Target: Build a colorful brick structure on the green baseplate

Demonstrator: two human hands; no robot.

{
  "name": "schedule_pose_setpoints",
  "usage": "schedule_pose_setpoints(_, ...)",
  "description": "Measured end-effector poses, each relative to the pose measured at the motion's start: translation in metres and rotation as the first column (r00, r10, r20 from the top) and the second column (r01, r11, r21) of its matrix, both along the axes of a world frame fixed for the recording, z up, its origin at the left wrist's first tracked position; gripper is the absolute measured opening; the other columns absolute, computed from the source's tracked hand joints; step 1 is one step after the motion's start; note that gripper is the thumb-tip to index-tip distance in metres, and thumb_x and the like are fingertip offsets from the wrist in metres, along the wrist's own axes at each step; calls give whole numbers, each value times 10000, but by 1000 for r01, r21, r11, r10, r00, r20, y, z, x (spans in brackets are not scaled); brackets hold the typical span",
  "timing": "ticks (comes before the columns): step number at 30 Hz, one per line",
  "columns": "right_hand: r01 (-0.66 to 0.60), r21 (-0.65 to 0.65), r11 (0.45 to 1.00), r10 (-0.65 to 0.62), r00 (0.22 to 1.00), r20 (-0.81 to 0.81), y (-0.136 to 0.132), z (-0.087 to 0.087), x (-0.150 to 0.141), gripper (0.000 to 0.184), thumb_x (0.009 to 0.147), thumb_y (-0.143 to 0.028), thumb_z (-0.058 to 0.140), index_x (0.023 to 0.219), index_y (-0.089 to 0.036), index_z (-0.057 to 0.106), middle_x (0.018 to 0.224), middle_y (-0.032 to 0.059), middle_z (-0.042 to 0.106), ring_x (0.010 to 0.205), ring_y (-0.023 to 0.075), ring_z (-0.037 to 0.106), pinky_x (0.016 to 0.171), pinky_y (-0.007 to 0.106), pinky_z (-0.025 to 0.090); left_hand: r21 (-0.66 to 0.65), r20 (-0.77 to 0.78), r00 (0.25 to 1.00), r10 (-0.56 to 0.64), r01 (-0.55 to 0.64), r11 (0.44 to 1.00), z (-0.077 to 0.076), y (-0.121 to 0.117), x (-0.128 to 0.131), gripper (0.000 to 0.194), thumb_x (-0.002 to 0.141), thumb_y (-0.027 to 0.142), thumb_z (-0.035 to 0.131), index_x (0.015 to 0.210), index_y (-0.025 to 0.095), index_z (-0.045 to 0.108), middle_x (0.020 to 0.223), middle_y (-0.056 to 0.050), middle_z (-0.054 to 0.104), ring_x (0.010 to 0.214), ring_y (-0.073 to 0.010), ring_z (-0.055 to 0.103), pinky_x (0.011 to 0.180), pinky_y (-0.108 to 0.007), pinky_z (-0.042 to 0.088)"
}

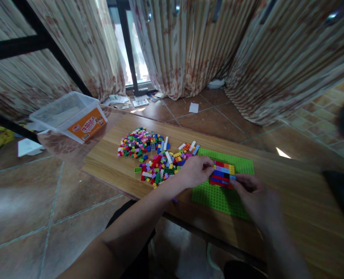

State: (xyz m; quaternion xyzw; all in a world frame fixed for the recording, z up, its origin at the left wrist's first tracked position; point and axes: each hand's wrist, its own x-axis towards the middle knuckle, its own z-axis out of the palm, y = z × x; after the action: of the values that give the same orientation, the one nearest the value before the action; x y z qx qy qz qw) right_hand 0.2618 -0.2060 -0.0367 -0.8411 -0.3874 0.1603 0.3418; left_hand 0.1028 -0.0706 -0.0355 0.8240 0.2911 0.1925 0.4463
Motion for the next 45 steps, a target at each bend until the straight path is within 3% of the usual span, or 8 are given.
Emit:
schedule_pose_setpoints(18, 14, 33, 999, -13, 999, -34, 2, -12, 8, 416, 731, -551, 685, 940, -197, 749, 871, 77, 767, 787, 251, 712, 716, 366, 544, 8, -9, 1000, -14, 14, 1000, 0, 1, -1, 171, 865, 182, 555, 919, 144, 713, 772, -20, 696, 688, -141, 595, 649, -235, 459)
schedule_pose_setpoints(26, 29, -8, 1000, -30, 996, -86, 3, -20, 15, 506, 821, -606, 577, 1005, -165, 744, 770, 80, 747, 689, 240, 696, 637, 353, 517, 0, -7, 1000, -1, 1, 1000, 2, 0, -2, 168, 870, 186, 561, 925, 138, 712, 758, -21, 690, 679, -140, 591, 632, -233, 450)
schedule_pose_setpoints(30, 53, 0, 999, -53, 996, -73, 8, -21, 15, 491, 770, -604, 634, 957, -167, 759, 739, 72, 741, 657, 232, 682, 594, 336, 499, -3, -6, 1000, -3, 3, 1000, 1, 0, -2, 164, 870, 186, 560, 921, 139, 708, 755, -18, 687, 679, -138, 591, 638, -233, 452)
schedule_pose_setpoints(38, 171, 78, 982, -141, 943, -300, 17, -13, 9, 474, 592, -564, 779, 804, -140, 760, 567, 54, 671, 459, 159, 557, 407, 264, 375, 6, -38, 999, 11, -10, 1000, 0, -2, -1, 179, 865, 190, 565, 947, 137, 715, 746, -18, 683, 658, -138, 582, 641, -239, 459)
schedule_pose_setpoints(45, 207, 87, 974, -147, 880, -453, 21, -9, 9, 454, 498, -507, 836, 749, -142, 734, 545, 42, 650, 467, 152, 544, 419, 260, 360, 21, -42, 999, 14, -13, 1000, 0, -2, 0, 176, 866, 181, 562, 935, 132, 715, 749, -23, 688, 660, -136, 590, 631, -233, 460)
